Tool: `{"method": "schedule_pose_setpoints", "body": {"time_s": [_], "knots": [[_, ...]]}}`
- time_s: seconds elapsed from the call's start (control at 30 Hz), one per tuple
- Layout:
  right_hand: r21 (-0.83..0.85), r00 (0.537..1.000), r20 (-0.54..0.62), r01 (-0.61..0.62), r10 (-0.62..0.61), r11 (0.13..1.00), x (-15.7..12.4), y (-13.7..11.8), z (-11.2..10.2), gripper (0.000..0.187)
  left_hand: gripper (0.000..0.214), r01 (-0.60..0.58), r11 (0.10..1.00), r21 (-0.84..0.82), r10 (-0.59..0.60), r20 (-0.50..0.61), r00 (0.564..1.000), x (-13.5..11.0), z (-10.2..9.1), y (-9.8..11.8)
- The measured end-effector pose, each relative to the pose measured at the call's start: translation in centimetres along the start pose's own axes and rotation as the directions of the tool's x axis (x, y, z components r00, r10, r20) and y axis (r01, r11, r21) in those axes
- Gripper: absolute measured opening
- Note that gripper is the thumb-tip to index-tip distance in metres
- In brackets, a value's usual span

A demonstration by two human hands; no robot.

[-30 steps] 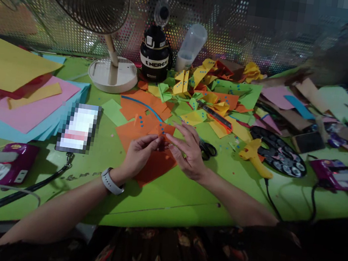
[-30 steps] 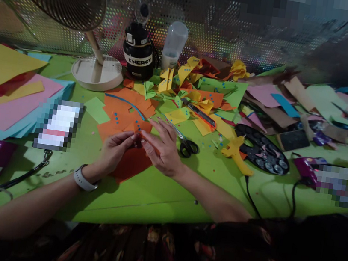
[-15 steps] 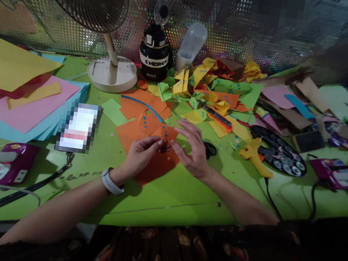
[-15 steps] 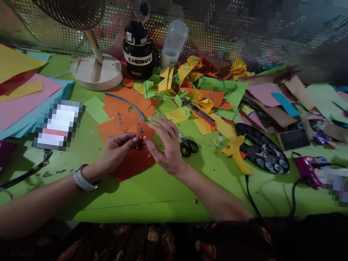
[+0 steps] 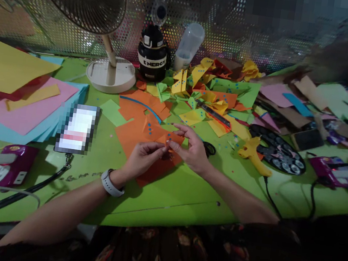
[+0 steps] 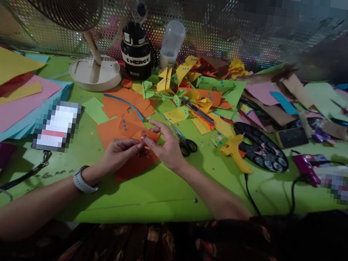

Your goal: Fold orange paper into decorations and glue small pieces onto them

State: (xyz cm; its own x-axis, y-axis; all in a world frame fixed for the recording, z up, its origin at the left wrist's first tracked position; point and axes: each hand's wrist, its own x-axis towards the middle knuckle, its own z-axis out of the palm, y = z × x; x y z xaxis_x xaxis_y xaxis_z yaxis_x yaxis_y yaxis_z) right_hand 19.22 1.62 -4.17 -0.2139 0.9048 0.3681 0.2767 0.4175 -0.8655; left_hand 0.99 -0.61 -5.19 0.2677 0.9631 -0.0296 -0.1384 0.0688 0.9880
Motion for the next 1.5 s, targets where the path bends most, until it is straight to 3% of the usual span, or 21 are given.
{"method": "schedule_pose_setpoints", "body": {"time_s": [0.23, 0.43, 0.5, 0.63, 0.8, 1.07, 1.33, 1.43, 1.5], "knots": [[0.082, 0.997, -0.018, -0.069, 0.071, 0.994, 0.1, 0.5, 0.3, 0.051, 0.024, 0.024, 0.999, -0.040, -0.024, 0.000, 1.000, -0.1, 0.1, -0.2], [0.117, 0.990, 0.045, -0.137, 0.133, 0.984, 0.6, 0.4, -0.4, 0.070, 0.026, 0.035, 0.999, -0.042, -0.035, -0.009, 0.999, 0.0, 0.0, -0.1], [0.194, 0.989, 0.031, -0.151, 0.148, 0.969, 0.8, 0.3, -0.6, 0.058, 0.029, 0.045, 0.998, -0.037, -0.045, -0.012, 0.999, 0.1, 0.0, 0.0], [0.263, 0.976, -0.124, -0.143, 0.181, 0.954, 1.0, 0.5, -0.7, 0.031, 0.032, 0.071, 0.997, -0.038, -0.072, -0.012, 0.997, 0.0, 0.0, 0.1], [0.151, 0.969, -0.175, -0.152, 0.178, 0.977, 1.0, 0.5, -1.0, 0.040, 0.036, 0.086, 0.996, -0.023, -0.086, -0.010, 0.996, 0.0, 0.0, 0.1], [0.003, 0.984, 0.046, -0.172, 0.172, 0.985, 0.7, -1.0, -0.4, 0.047, 0.031, 0.044, 0.996, 0.079, -0.045, 0.022, 0.999, 0.0, -0.1, -0.3], [0.035, 0.974, 0.089, -0.210, 0.206, 0.977, 0.9, -0.8, -0.3, 0.050, 0.032, -0.026, 0.990, 0.137, 0.014, 0.085, 0.996, -0.5, -0.2, 0.7], [0.106, 0.962, 0.130, -0.253, 0.239, 0.962, 1.1, -0.5, -0.7, 0.049, 0.037, -0.180, 0.978, 0.110, 0.186, -0.051, 0.981, 0.0, -1.0, 1.4], [0.116, 0.960, 0.139, -0.260, 0.244, 0.959, 1.1, -0.3, -0.9, 0.046, 0.027, -0.353, 0.927, 0.126, 0.375, -0.263, 0.889, 0.8, -1.9, 1.7]]}}
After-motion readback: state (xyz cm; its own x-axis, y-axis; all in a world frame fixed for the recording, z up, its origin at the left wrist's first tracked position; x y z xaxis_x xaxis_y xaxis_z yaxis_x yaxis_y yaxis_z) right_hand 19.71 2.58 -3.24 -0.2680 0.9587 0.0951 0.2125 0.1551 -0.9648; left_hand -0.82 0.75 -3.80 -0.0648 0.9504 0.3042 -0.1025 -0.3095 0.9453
